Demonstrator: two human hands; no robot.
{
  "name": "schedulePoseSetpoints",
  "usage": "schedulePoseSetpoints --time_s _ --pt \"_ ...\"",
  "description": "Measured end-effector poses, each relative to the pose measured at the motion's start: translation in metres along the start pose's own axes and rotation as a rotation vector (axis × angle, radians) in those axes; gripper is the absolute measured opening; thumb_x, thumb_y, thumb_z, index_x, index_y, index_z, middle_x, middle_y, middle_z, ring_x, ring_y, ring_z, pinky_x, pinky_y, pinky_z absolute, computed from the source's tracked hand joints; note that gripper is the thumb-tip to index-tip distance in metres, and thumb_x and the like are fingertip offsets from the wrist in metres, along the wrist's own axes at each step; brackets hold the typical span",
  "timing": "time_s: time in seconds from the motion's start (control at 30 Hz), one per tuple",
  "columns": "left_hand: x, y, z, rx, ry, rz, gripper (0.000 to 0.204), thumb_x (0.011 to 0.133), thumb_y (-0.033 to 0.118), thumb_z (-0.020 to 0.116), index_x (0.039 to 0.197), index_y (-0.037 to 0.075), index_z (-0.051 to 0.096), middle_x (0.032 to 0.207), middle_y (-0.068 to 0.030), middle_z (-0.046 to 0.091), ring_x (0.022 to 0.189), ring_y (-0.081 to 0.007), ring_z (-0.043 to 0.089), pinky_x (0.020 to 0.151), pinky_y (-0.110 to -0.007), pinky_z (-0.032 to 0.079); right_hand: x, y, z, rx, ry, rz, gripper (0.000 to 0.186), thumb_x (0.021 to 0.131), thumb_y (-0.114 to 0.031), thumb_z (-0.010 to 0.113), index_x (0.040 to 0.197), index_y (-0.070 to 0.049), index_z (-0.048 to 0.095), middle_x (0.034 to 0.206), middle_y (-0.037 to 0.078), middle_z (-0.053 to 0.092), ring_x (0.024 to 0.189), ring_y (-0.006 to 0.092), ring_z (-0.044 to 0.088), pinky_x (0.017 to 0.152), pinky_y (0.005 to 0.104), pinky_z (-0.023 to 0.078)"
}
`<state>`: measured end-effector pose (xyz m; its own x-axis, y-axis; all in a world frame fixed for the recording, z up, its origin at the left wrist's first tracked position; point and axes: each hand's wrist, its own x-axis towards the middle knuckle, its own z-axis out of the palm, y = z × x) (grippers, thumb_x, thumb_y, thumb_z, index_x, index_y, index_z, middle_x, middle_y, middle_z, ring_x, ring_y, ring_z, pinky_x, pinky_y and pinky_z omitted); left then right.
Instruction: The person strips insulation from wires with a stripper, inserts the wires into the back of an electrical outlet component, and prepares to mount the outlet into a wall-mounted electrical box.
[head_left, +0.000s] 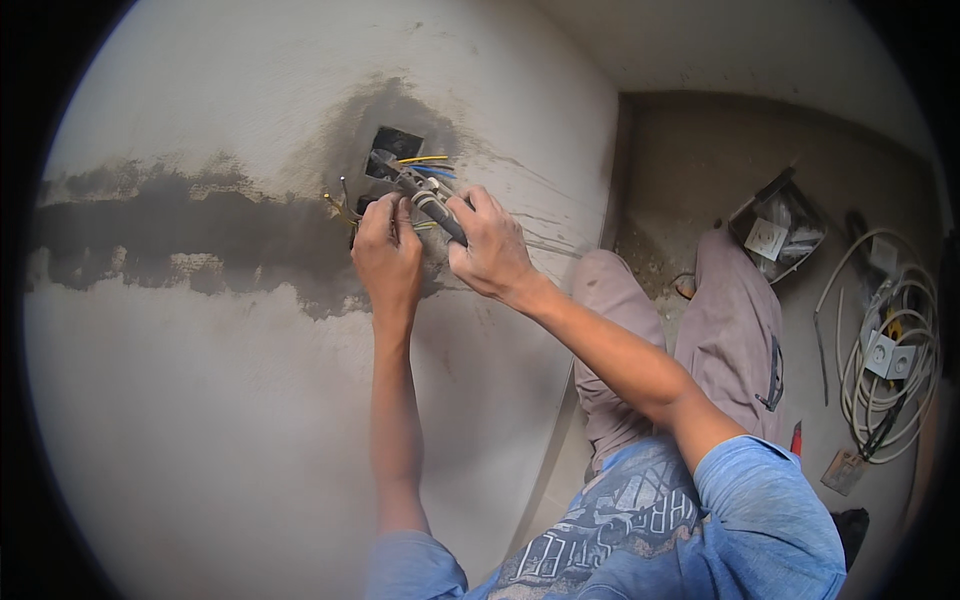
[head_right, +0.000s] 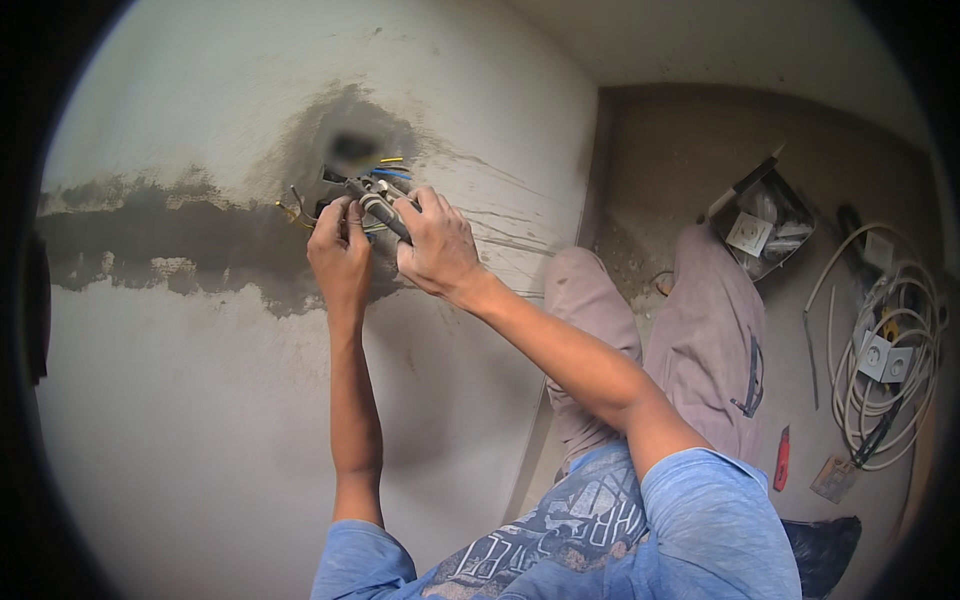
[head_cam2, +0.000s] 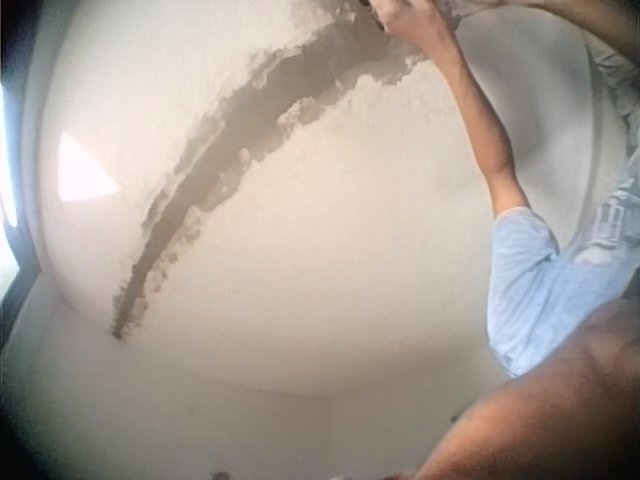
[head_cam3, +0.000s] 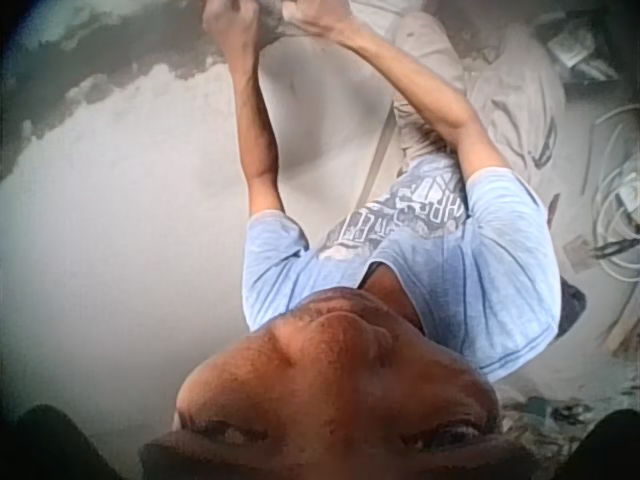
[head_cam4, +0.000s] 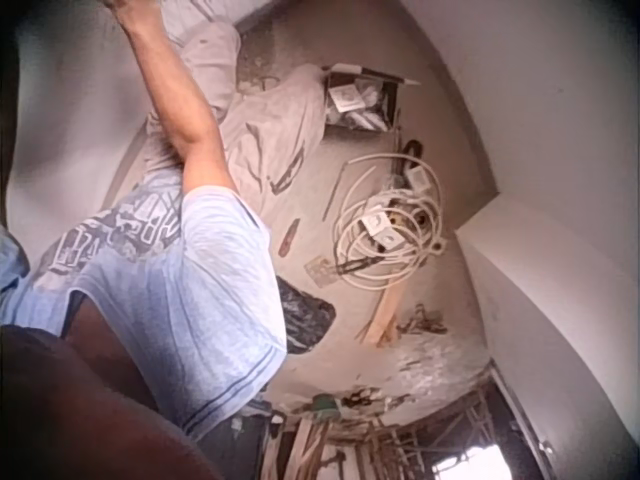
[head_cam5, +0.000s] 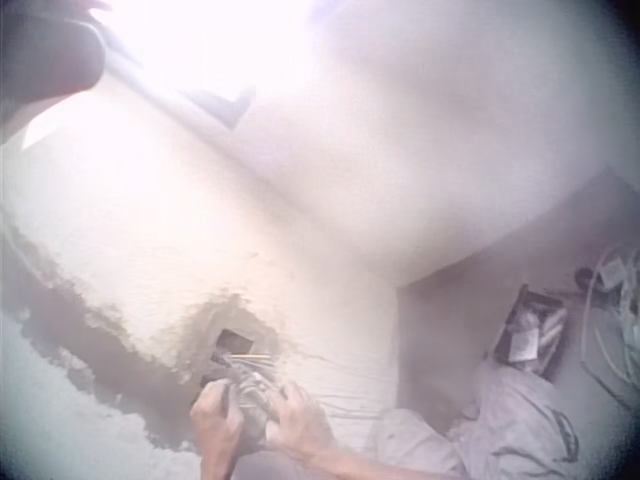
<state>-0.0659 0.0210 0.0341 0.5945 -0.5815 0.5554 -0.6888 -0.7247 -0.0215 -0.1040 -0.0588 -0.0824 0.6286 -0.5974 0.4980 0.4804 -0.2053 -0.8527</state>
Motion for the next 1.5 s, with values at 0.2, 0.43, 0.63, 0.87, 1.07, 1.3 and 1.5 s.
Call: schedulePoseSetpoints --time_s 0.2,0.43,0.63,0.87,1.07,1.3,1.5 --pt "0.009 0.008 -0.007 -0.089 -0.278 -0.176 0.034 0.098 0.032 0.064 0.105 0.000 0.062 0.104 -0.0197 0.066 0.096 -0.0384 0.067 0.081 -0.049 0.050 0.021 0.024 -0.016 0.174 -0.230 0.056 0.033 0.078 -0.012 0.061 0.109 0.001 0.062 0.087 0.026 0.064 0.077 0.0421 0.063 0.074 0.0475 0.051" --pt "0.008 0.005 0.007 -0.051 -0.139 -0.168 0.048 0.084 0.044 0.082 0.085 0.001 0.060 0.082 -0.0152 0.068 0.074 -0.0345 0.067 0.068 -0.044 0.050 0.039 0.034 -0.015 0.104 -0.167 0.060 0.018 0.082 -0.016 0.069 0.096 -0.005 0.066 0.076 0.023 0.066 0.072 0.0417 0.067 0.066 0.0467 0.051" --pt "0.002 -0.003 0.009 -0.163 -0.036 -0.136 0.048 0.086 0.029 0.084 0.068 0.004 0.046 0.057 -0.0068 0.053 0.053 -0.0142 0.044 0.052 -0.034 0.039 0.018 0.014 0.022 -0.035 0.119 0.232 0.024 0.086 -0.026 0.074 0.084 -0.005 0.062 0.074 0.021 0.067 0.076 0.0448 0.068 0.066 0.0497 0.052" --pt "-0.012 -0.015 0.014 -0.245 0.113 -0.040 0.043 0.090 0.011 0.076 0.067 0.003 0.040 0.059 -0.0048 0.042 0.054 -0.0105 0.034 0.048 -0.036 0.028 0.029 0.068 0.019 0.092 0.403 0.530 0.043 0.093 -0.041 0.070 0.074 -0.003 0.062 0.066 0.016 0.065 0.065 0.0369 0.066 0.065 0.0472 0.050" --pt "-0.018 0.012 -0.001 -0.320 0.157 -0.001 0.012 0.087 0.005 0.072 0.096 -0.001 0.069 0.089 -0.0088 0.064 0.071 -0.0133 0.063 0.057 -0.031 0.051 -0.001 0.079 -0.057 -0.002 0.278 0.527 0.036 0.093 -0.039 0.068 0.084 -0.004 0.067 0.069 0.014 0.065 0.068 0.0327 0.065 0.069 0.0443 0.050" --pt "-0.034 -0.001 -0.056 -0.272 0.251 -0.030 0.028 0.089 -0.001 0.066 0.116 0.003 0.070 0.108 -0.0116 0.067 0.080 -0.0158 0.070 0.065 -0.028 0.060 -0.022 0.069 -0.095 0.044 0.076 0.529 0.028 0.093 -0.030 0.068 0.088 -0.003 0.066 0.067 0.008 0.057 0.065 0.0192 0.056 0.066 0.0371 0.046" --pt "0.000 0.011 -0.060 -0.209 0.259 -0.119 0.024 0.093 0.006 0.069 0.116 0.003 0.070 0.109 -0.0114 0.069 0.081 -0.0179 0.071 0.067 -0.029 0.058 -0.028 -0.011 -0.079 0.463 -0.367 0.390 0.030 0.101 -0.032 0.066 0.110 -0.003 0.069 0.094 0.003 0.067 0.087 0.0103 0.061 0.077 0.0280 0.050"
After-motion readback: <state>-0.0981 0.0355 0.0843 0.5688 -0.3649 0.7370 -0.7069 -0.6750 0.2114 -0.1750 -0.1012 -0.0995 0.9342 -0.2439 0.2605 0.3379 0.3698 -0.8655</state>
